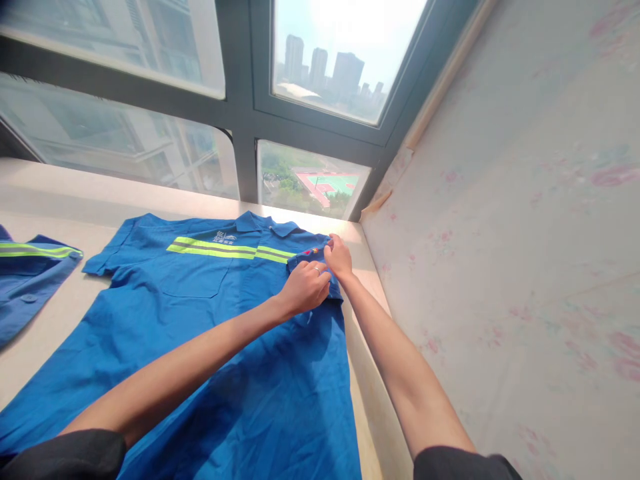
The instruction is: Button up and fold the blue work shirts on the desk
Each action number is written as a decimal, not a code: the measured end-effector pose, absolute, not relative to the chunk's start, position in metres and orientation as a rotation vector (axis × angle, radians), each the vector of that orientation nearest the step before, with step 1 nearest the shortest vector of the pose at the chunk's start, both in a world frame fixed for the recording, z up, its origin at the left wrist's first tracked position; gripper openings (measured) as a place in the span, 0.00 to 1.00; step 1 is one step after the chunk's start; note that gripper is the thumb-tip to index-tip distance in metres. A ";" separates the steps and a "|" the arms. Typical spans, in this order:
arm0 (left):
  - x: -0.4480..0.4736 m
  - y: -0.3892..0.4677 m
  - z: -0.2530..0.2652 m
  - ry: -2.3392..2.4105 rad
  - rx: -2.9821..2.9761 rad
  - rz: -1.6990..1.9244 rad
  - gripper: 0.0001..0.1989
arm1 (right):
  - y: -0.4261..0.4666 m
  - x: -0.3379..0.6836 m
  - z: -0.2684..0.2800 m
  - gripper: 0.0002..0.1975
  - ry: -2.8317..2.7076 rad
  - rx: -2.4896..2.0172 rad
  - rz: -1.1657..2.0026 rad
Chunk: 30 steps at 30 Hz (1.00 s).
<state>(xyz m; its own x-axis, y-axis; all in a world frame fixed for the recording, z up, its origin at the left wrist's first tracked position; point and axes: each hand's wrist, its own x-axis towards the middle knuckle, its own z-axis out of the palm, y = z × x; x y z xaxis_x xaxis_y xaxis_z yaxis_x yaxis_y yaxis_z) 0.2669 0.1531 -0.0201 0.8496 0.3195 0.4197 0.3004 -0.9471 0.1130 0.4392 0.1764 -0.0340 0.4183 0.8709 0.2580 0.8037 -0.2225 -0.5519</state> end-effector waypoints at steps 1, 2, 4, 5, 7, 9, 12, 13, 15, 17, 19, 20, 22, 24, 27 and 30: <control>0.268 0.157 -0.025 0.523 2.986 0.671 0.17 | 0.177 0.444 -0.037 0.25 -1.495 -2.074 0.117; 0.269 0.159 -0.032 0.561 2.987 0.634 0.20 | 0.177 0.447 -0.041 0.26 -1.601 -2.083 0.122; 0.269 0.164 -0.049 0.663 2.970 0.516 0.29 | 0.180 0.449 -0.051 0.27 -1.817 -2.086 0.165; 0.267 0.165 -0.057 0.704 2.953 0.450 0.33 | 0.182 0.449 -0.057 0.28 -1.895 -2.102 0.188; 0.262 0.167 -0.071 0.716 2.927 0.343 0.38 | 0.188 0.447 -0.067 0.30 -1.965 -2.179 0.221; 0.257 0.167 -0.080 0.681 2.920 0.285 0.40 | 0.194 0.444 -0.076 0.32 -1.951 -2.277 0.243; 0.252 0.165 -0.086 0.656 2.921 0.252 0.43 | 0.201 0.442 -0.084 0.33 -1.897 -2.364 0.237; 0.251 0.165 -0.087 0.651 2.922 0.253 0.44 | 0.202 0.442 -0.086 0.33 -1.882 -2.377 0.223; 0.251 0.164 -0.088 0.647 2.922 0.273 0.45 | 0.204 0.443 -0.089 0.34 -1.853 -2.390 0.181; 0.252 0.162 -0.088 0.655 2.921 0.301 0.45 | 0.205 0.445 -0.091 0.35 -1.830 -2.395 0.140; 0.251 0.159 -0.089 0.666 2.917 0.330 0.45 | 0.207 0.448 -0.093 0.37 -1.802 -2.407 0.127; 0.251 0.157 -0.089 0.673 2.911 0.343 0.45 | 0.208 0.450 -0.093 0.37 -1.787 -2.417 0.132; 0.251 0.153 -0.089 0.680 2.897 0.360 0.46 | 0.211 0.454 -0.094 0.37 -1.765 -2.444 0.153; 0.251 0.147 -0.089 0.672 2.884 0.366 0.46 | 0.213 0.457 -0.095 0.37 -1.770 -2.462 0.161; 0.251 0.135 -0.091 0.647 2.869 0.393 0.46 | 0.215 0.461 -0.096 0.36 -1.796 -2.476 0.149; 0.248 0.118 -0.092 0.637 2.836 0.429 0.46 | 0.214 0.463 -0.096 0.36 -1.832 -2.496 0.111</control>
